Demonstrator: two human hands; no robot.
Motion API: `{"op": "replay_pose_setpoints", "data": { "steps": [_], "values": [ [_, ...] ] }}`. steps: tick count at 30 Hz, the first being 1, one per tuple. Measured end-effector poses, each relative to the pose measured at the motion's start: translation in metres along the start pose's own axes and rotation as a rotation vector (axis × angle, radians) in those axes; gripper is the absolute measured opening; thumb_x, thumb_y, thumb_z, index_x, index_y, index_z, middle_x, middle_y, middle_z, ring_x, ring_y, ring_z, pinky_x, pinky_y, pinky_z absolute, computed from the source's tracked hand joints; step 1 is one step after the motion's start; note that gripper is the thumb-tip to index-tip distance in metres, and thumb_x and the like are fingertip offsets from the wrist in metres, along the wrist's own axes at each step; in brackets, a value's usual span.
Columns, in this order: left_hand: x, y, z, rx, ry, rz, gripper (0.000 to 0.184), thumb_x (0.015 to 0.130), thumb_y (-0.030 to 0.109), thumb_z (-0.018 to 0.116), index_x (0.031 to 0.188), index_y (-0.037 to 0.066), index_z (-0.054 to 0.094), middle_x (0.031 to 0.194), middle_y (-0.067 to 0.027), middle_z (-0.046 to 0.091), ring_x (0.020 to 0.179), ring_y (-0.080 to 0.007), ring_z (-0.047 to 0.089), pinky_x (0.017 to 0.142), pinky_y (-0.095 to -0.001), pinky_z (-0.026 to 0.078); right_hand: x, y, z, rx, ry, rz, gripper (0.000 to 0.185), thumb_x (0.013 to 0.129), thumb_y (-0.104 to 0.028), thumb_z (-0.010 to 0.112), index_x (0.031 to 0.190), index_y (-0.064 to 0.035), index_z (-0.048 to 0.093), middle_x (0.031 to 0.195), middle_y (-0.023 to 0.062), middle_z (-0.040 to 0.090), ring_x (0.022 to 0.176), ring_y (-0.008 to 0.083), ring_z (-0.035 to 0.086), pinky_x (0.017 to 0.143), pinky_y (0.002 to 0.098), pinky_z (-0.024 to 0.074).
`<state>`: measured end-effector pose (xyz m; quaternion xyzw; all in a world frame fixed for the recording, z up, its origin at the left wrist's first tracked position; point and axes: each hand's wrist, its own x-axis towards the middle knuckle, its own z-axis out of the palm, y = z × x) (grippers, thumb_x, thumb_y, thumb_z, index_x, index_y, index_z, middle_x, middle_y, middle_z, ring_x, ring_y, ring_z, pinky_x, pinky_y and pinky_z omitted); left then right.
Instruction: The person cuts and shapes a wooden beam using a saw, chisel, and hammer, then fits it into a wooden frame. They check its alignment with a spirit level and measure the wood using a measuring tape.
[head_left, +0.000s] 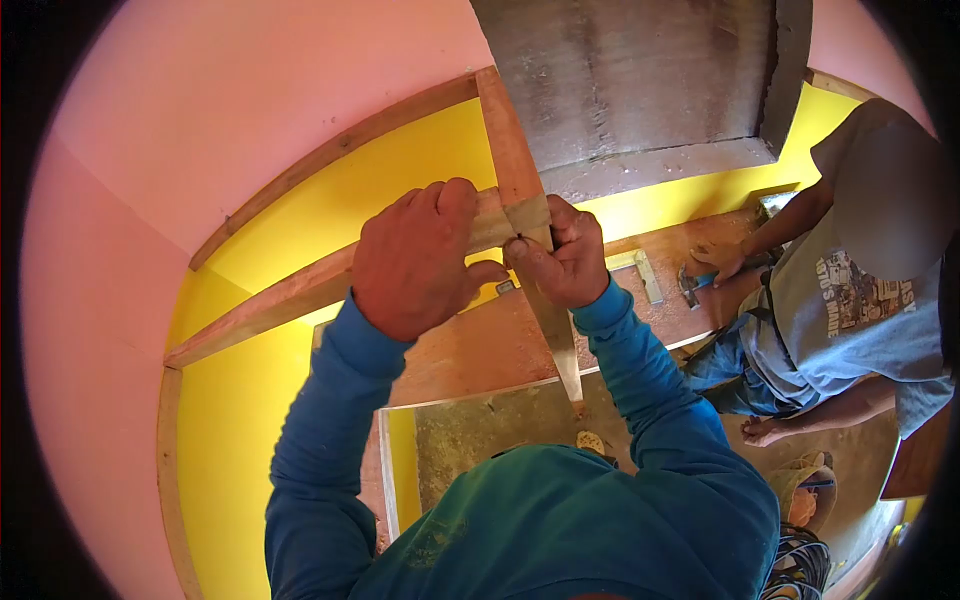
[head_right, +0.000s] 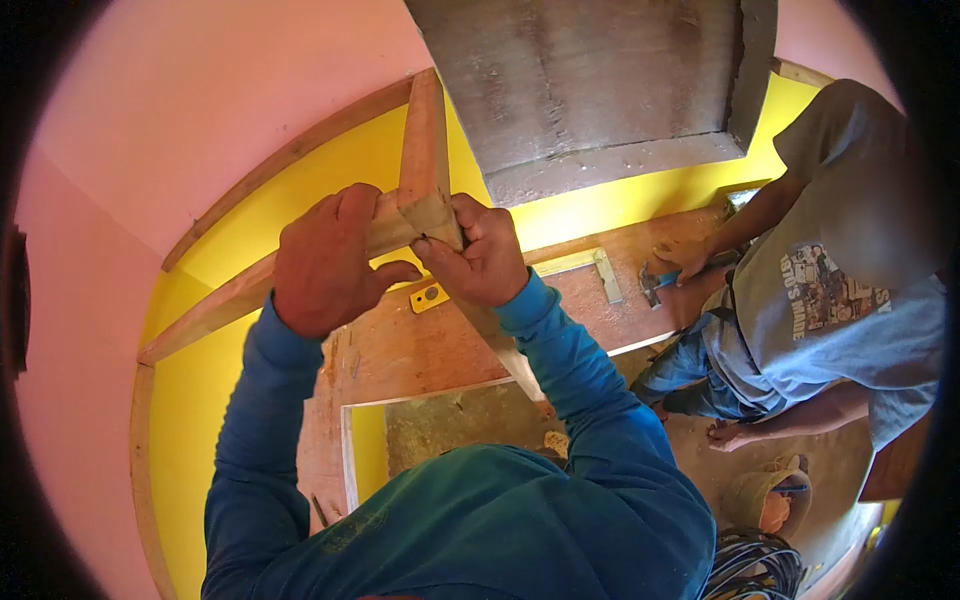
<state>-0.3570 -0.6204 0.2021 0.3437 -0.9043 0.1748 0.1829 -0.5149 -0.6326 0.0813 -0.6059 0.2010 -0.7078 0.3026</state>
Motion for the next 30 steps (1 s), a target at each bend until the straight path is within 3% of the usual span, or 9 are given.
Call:
{"op": "replay_pose_setpoints", "data": {
  "steps": [6,9,19,30],
  "values": [
    [0.001,0.0042,0.0038,0.041,-0.01,-0.078,0.056,0.057,0.033,0.084,0.091,0.006,0.048,0.082,-0.0106,0.059,0.078,-0.0287,0.061,0.062,-0.0399,0.049,0.001,-0.0007,-0.0027,-0.002,-0.009,-0.008,0.024,0.082,-0.008,0.066,0.102,0.0031,0.06,0.085,0.0077,0.067,0.076,0.0096,0.061,0.066,0.0255,0.0501],
    [0.0026,0.0047,0.0021,-0.004,-0.026,-0.107,0.055,0.056,0.032,0.085,0.088,0.006,0.049,0.082,-0.0116,0.061,0.08,-0.0326,0.061,0.064,-0.0416,0.047,-0.0003,-0.0053,0.0014,0.043,-0.005,0.032,0.021,0.083,-0.006,0.064,0.102,0.0028,0.06,0.086,0.0067,0.067,0.077,0.0094,0.06,0.067,0.0254,0.0503],
    [0.0024,-0.0013,0.0029,-0.053,-0.037,-0.066,0.052,0.061,0.029,0.082,0.092,0.005,0.048,0.083,-0.0132,0.061,0.081,-0.0329,0.062,0.065,-0.0417,0.048,0.0,0.0031,0.0031,0.132,-0.004,0.076,0.02,0.084,-0.002,0.061,0.104,0.0023,0.06,0.095,0.0076,0.066,0.086,0.0101,0.061,0.074,0.0246,0.0502],
    [-0.0006,0.0057,-0.0045,-0.038,-0.039,-0.071,0.06,0.056,0.035,0.085,0.092,0.006,0.047,0.084,-0.0134,0.061,0.08,-0.0342,0.061,0.066,-0.0421,0.048,0.0028,-0.0039,-0.0006,0.075,-0.037,0.126,0.024,0.081,-0.005,0.065,0.104,0.0019,0.06,0.088,0.0051,0.066,0.079,0.009,0.06,0.07,0.0247,0.0506]
  ]
}}
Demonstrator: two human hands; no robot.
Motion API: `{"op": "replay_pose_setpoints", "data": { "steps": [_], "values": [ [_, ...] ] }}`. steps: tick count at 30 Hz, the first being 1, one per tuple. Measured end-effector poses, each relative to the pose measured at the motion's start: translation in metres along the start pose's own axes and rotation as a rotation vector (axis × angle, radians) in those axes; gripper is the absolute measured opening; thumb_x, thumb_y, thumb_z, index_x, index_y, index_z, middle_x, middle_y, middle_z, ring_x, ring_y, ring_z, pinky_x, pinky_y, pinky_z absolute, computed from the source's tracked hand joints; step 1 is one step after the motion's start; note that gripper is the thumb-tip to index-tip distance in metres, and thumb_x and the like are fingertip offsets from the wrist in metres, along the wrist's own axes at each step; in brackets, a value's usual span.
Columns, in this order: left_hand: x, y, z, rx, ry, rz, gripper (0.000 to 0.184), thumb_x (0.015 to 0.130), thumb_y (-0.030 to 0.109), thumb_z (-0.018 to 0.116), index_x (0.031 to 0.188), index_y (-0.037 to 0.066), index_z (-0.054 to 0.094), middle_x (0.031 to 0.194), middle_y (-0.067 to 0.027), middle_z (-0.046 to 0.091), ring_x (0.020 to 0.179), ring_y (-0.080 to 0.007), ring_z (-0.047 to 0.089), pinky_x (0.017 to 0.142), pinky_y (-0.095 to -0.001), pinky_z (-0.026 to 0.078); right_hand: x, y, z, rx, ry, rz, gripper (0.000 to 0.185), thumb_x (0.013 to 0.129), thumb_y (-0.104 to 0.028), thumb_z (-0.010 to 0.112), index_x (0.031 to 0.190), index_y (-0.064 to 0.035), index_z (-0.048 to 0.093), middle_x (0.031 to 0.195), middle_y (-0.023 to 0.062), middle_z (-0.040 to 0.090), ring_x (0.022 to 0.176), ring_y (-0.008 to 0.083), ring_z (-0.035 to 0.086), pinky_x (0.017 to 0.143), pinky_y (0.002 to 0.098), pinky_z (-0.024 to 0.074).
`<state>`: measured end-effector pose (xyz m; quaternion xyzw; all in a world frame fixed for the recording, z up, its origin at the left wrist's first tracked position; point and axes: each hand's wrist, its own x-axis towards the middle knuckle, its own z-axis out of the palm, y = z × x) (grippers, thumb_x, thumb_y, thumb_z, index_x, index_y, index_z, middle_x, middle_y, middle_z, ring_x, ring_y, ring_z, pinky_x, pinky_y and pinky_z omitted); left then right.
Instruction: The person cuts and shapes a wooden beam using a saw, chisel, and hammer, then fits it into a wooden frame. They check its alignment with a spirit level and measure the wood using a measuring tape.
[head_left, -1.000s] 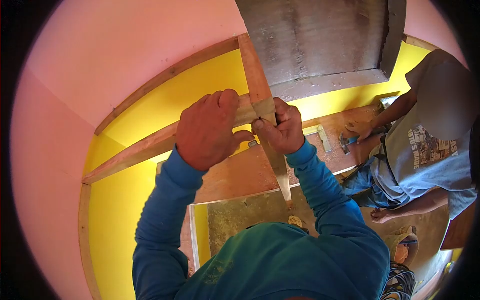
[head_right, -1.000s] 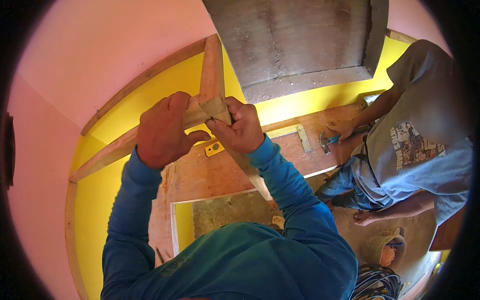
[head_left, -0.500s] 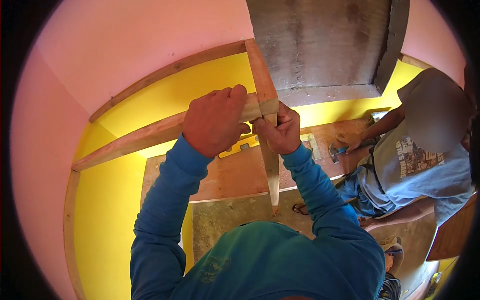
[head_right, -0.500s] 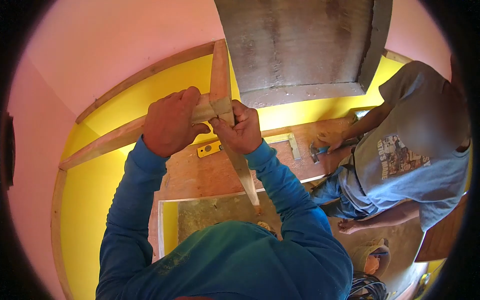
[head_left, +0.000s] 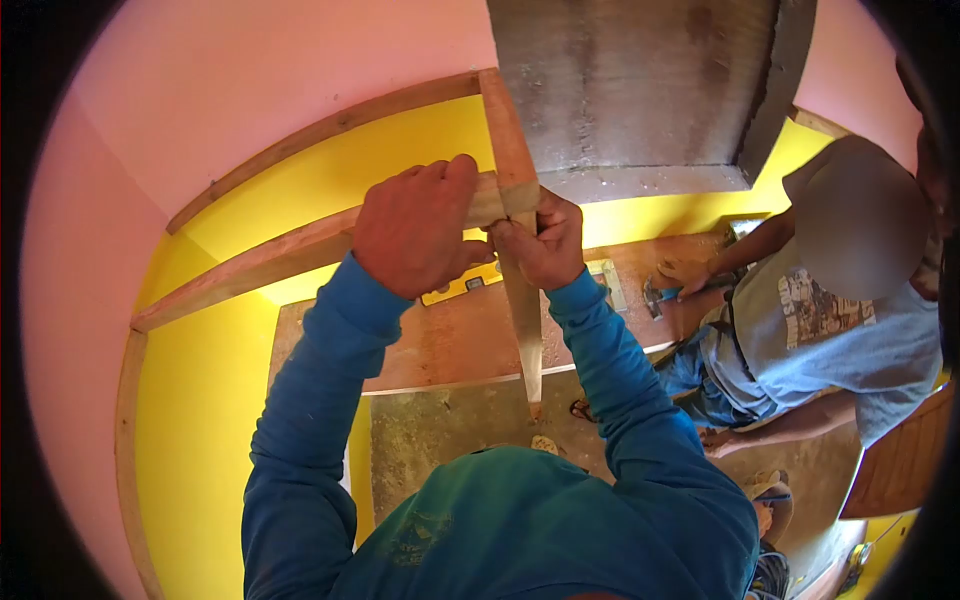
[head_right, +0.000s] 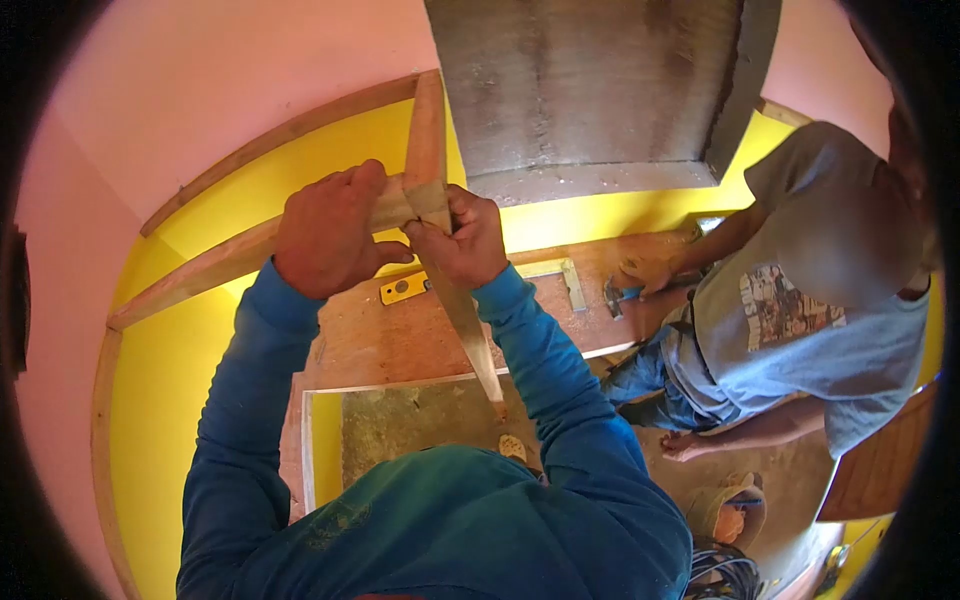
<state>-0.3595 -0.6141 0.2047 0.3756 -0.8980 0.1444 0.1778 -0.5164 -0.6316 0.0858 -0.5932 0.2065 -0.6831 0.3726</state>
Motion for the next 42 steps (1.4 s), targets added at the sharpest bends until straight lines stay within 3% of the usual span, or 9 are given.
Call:
{"op": "replay_pose_setpoints", "data": {
  "steps": [6,14,17,20,23,26,30,33,42],
  "values": [
    [0.002,-0.004,-0.006,-0.049,-0.012,0.105,0.067,0.052,0.038,0.086,0.098,0.006,0.05,0.081,-0.0148,0.061,0.078,-0.0353,0.061,0.064,-0.0426,0.047,-0.014,0.001,-0.003,-0.104,0.031,-0.024,0.026,0.082,-0.01,0.067,0.105,0.0007,0.059,0.084,0.0033,0.065,0.077,0.0092,0.059,0.069,0.0252,0.0496],
    [0.035,-0.013,-0.011,-0.345,-0.34,-0.148,0.048,0.051,0.031,0.086,0.081,0.0,0.066,0.076,-0.0174,0.065,0.072,-0.0332,0.063,0.068,-0.0378,0.049,-0.034,0.018,0.001,-0.065,0.057,0.171,0.033,0.081,-0.023,0.072,0.102,0.0008,0.061,0.082,0.0054,0.066,0.074,0.0103,0.06,0.066,0.0284,0.0506],
    [0.043,-0.015,-0.008,-0.386,-0.404,-0.164,0.042,0.051,0.026,0.084,0.08,-0.001,0.069,0.074,-0.0176,0.065,0.069,-0.0309,0.063,0.068,-0.036,0.049,-0.032,0.019,-0.001,-0.212,0.054,0.111,0.034,0.081,-0.025,0.072,0.1,0.0008,0.062,0.08,0.0077,0.067,0.072,0.0116,0.061,0.065,0.0288,0.0511],
    [0.046,-0.01,-0.011,-0.333,-0.41,-0.117,0.042,0.051,0.024,0.084,0.082,-0.001,0.069,0.074,-0.0173,0.066,0.067,-0.0306,0.062,0.068,-0.0359,0.049,-0.031,0.023,-0.003,-0.234,0.039,0.027,0.032,0.083,-0.02,0.069,0.107,0.0004,0.06,0.078,0.0009,0.062,0.068,0.0047,0.055,0.059,0.0225,0.0481],
    [0.048,-0.004,-0.01,-0.283,-0.405,-0.142,0.041,0.052,0.023,0.083,0.084,0.0,0.07,0.075,-0.0167,0.066,0.065,-0.0296,0.062,0.067,-0.0358,0.049,-0.031,0.017,-0.004,-0.198,0.015,0.142,0.031,0.083,-0.019,0.069,0.105,0.001,0.061,0.081,0.0029,0.064,0.069,0.0067,0.057,0.061,0.0244,0.0488],
    [0.047,0.003,-0.013,-0.251,-0.411,-0.186,0.039,0.054,0.021,0.081,0.085,-0.001,0.069,0.073,-0.0159,0.066,0.064,-0.0274,0.062,0.066,-0.035,0.049,-0.03,0.024,-0.002,-0.251,0.062,-0.038,0.029,0.082,-0.018,0.07,0.101,0.0018,0.061,0.079,0.004,0.065,0.07,0.0093,0.058,0.063,0.0272,0.0495],
    [0.047,-0.007,-0.005,-0.336,-0.436,-0.177,0.039,0.056,0.02,0.08,0.086,-0.002,0.069,0.071,-0.015,0.066,0.063,-0.0243,0.062,0.066,-0.034,0.05,-0.029,0.026,-0.003,-0.345,0.098,-0.044,0.043,0.074,-0.035,0.076,0.087,0.0027,0.061,0.07,0.0196,0.064,0.064,0.0336,0.065,0.06,0.0384,0.0517],
    [0.046,-0.014,-0.002,-0.413,-0.45,-0.17,0.037,0.058,0.018,0.079,0.087,-0.003,0.068,0.07,-0.0146,0.066,0.062,-0.0233,0.062,0.066,-0.0338,0.05,-0.029,0.017,-0.006,-0.429,0.028,0.027,0.037,0.076,-0.027,0.076,0.094,0.0023,0.061,0.073,0.0146,0.066,0.066,0.0222,0.065,0.061,0.0335,0.0508],
    [0.044,-0.01,-0.006,-0.444,-0.494,-0.226,0.033,0.06,0.015,0.079,0.087,-0.001,0.069,0.074,-0.0138,0.068,0.064,-0.0208,0.063,0.065,-0.0328,0.05,-0.028,0.023,-0.01,-0.442,0.01,-0.044,0.041,0.074,-0.028,0.077,0.095,0.0023,0.06,0.072,0.0144,0.065,0.064,0.0239,0.065,0.06,0.0342,0.0514]
  ]
}}
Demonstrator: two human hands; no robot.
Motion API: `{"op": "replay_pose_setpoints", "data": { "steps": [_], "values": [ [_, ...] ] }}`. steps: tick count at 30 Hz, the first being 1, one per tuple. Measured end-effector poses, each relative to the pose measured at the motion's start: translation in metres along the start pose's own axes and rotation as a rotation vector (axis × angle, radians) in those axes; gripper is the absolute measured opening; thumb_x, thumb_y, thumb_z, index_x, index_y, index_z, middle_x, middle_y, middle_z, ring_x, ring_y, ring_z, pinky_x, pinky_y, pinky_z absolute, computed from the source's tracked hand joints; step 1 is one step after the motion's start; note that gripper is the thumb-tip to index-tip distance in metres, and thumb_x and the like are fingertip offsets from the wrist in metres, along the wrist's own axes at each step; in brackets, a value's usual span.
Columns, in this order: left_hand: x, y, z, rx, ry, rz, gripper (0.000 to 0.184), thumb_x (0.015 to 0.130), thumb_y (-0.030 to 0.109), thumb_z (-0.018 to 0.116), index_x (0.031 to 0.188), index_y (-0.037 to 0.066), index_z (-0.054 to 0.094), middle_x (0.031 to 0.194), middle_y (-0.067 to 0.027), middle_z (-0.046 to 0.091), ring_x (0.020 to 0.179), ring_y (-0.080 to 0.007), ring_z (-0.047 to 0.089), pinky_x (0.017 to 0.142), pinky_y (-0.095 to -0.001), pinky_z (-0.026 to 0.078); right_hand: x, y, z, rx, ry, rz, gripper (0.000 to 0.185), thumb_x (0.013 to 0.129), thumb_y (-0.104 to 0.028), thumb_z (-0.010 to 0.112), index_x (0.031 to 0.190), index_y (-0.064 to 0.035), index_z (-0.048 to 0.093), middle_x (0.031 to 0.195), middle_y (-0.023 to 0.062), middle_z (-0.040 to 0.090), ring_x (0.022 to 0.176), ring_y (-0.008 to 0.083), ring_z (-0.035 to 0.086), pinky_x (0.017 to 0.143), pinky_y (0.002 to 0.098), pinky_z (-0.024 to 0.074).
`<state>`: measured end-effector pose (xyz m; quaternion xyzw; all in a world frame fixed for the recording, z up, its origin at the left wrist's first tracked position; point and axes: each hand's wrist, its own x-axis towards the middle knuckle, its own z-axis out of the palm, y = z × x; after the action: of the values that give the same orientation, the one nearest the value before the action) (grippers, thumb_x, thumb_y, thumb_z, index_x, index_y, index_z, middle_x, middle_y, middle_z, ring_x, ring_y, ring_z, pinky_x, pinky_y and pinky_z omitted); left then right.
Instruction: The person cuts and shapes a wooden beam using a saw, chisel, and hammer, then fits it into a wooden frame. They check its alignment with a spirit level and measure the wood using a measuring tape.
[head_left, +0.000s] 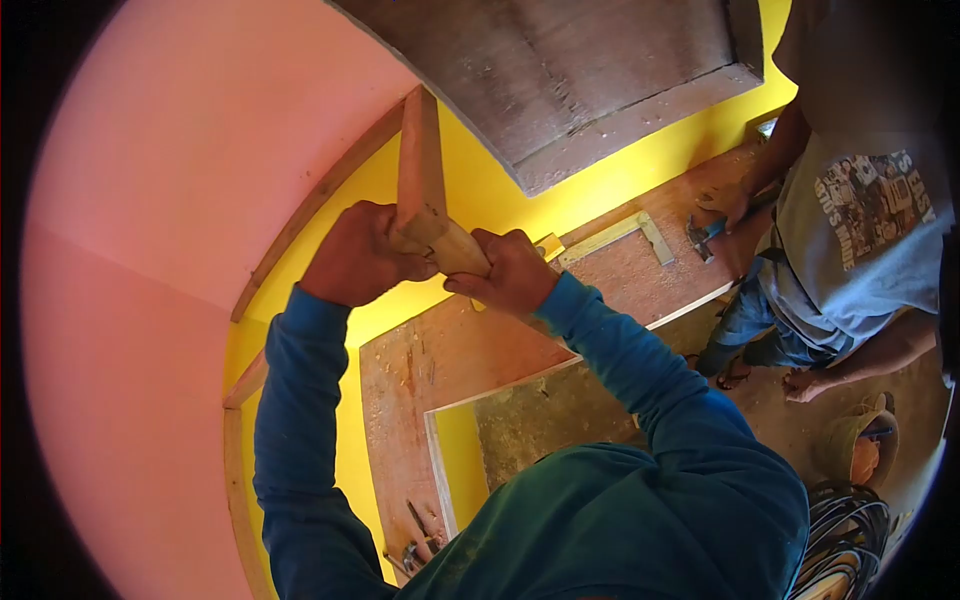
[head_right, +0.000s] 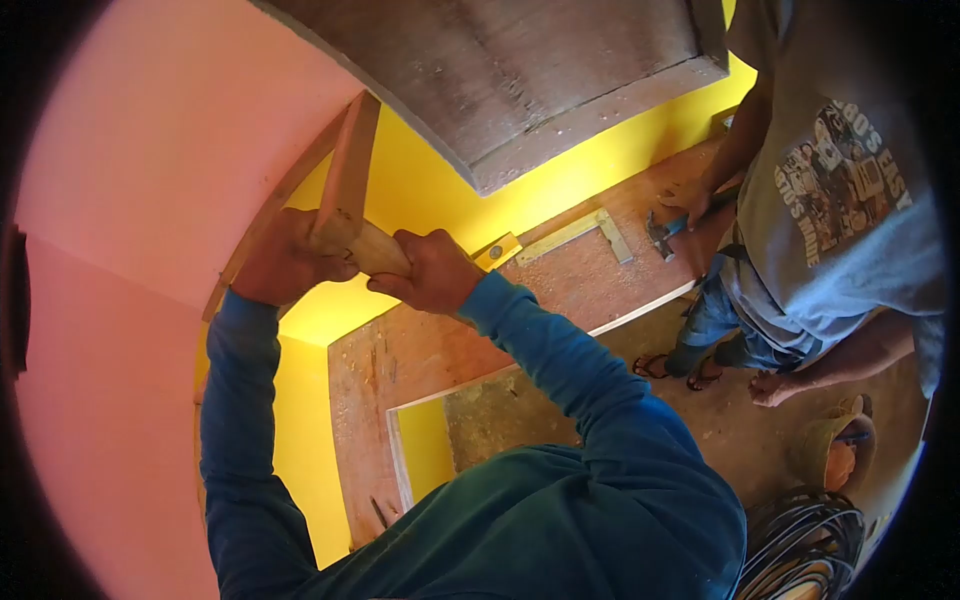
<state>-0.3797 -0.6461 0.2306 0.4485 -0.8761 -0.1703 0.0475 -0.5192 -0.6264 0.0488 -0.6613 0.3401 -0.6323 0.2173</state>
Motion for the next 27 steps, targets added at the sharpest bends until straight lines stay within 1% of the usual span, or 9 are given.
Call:
{"op": "replay_pose_setpoints", "data": {
  "steps": [3,6,9,12,15,18,21,24,27],
  "values": [
    [-0.001,0.006,0.001,-0.01,0.01,-0.017,0.033,0.06,0.016,0.079,0.086,-0.002,0.069,0.073,-0.0136,0.067,0.062,-0.0208,0.062,0.065,-0.033,0.049,0.001,-0.002,0.0,0.137,-0.025,0.044,0.039,0.074,-0.025,0.077,0.097,0.0019,0.06,0.076,0.0144,0.066,0.067,0.0222,0.066,0.062,0.0337,0.0519],
    [-0.004,0.015,0.001,0.007,0.03,-0.021,0.032,0.06,0.015,0.079,0.085,-0.002,0.068,0.072,-0.0136,0.067,0.061,-0.0215,0.062,0.064,-0.0337,0.049,0.004,-0.018,-0.018,0.17,-0.047,0.069,0.043,0.076,-0.032,0.074,0.094,0.0042,0.06,0.077,0.0205,0.065,0.07,0.0285,0.066,0.062,0.0373,0.0518],
    [-0.001,0.008,0.002,-0.001,0.01,-0.061,0.034,0.059,0.017,0.079,0.084,-0.002,0.068,0.071,-0.0138,0.066,0.062,-0.0223,0.062,0.064,-0.0342,0.049,0.008,-0.027,-0.015,0.327,0.146,-0.003,0.039,0.08,-0.027,0.07,0.099,0.005,0.06,0.08,0.0197,0.065,0.072,0.0243,0.066,0.064,0.0349,0.0512],
    [0.001,0.001,0.003,0.012,0.02,-0.06,0.034,0.059,0.019,0.079,0.083,-0.001,0.068,0.071,-0.014,0.066,0.062,-0.0226,0.062,0.065,-0.0344,0.049,0.014,-0.036,0.006,0.369,0.275,0.015,0.033,0.084,-0.023,0.066,0.102,0.0051,0.06,0.08,0.0195,0.065,0.071,0.0255,0.066,0.063,0.0342,0.0508],
    [-0.002,0.014,0.002,0.066,0.037,-0.048,0.034,0.058,0.02,0.079,0.082,0.0,0.068,0.07,-0.0139,0.065,0.062,-0.0226,0.062,0.065,-0.0341,0.049,0.017,-0.039,0.017,0.275,0.392,0.006,0.028,0.086,-0.02,0.062,0.102,0.0041,0.06,0.079,0.0195,0.064,0.069,0.028,0.065,0.062,0.0343,0.0504],
    [-0.002,0.015,0.002,0.05,0.039,-0.075,0.034,0.058,0.021,0.079,0.082,0.001,0.068,0.069,-0.0136,0.065,0.062,-0.0225,0.062,0.064,-0.0339,0.049,0.015,-0.044,0.018,0.275,0.399,0.074,0.025,0.087,-0.02,0.061,0.098,0.0025,0.062,0.076,0.0186,0.064,0.067,0.0304,0.065,0.06,0.0353,0.0499],
    [-0.003,0.019,0.001,0.12,0.048,-0.095,0.035,0.057,0.022,0.08,0.082,0.0,0.068,0.069,-0.0135,0.066,0.061,-0.0225,0.062,0.063,-0.0335,0.05,0.017,-0.039,0.02,0.224,0.425,0.001,0.023,0.087,-0.019,0.061,0.095,0.0017,0.062,0.074,0.0172,0.064,0.064,0.0293,0.064,0.057,0.0357,0.0493],
    [-0.003,0.019,0.001,0.108,0.054,-0.076,0.037,0.055,0.022,0.08,0.082,0.0,0.068,0.069,-0.0136,0.066,0.061,-0.0223,0.062,0.063,-0.0333,0.05,0.016,-0.044,0.019,0.191,0.431,0.015,0.021,0.087,-0.019,0.06,0.093,0.0018,0.063,0.073,0.0174,0.063,0.062,0.0278,0.064,0.056,0.0354,0.0487],
    [0.0,0.012,0.002,0.088,0.044,-0.056,0.035,0.056,0.022,0.08,0.081,0.0,0.068,0.069,-0.0135,0.065,0.06,-0.0222,0.062,0.063,-0.0334,0.05,0.016,-0.041,0.019,0.258,0.407,0.018,0.024,0.088,-0.02,0.061,0.096,0.0024,0.063,0.074,0.0145,0.066,0.06,0.0237,0.064,0.055,0.0341,0.0487]
  ]
}}
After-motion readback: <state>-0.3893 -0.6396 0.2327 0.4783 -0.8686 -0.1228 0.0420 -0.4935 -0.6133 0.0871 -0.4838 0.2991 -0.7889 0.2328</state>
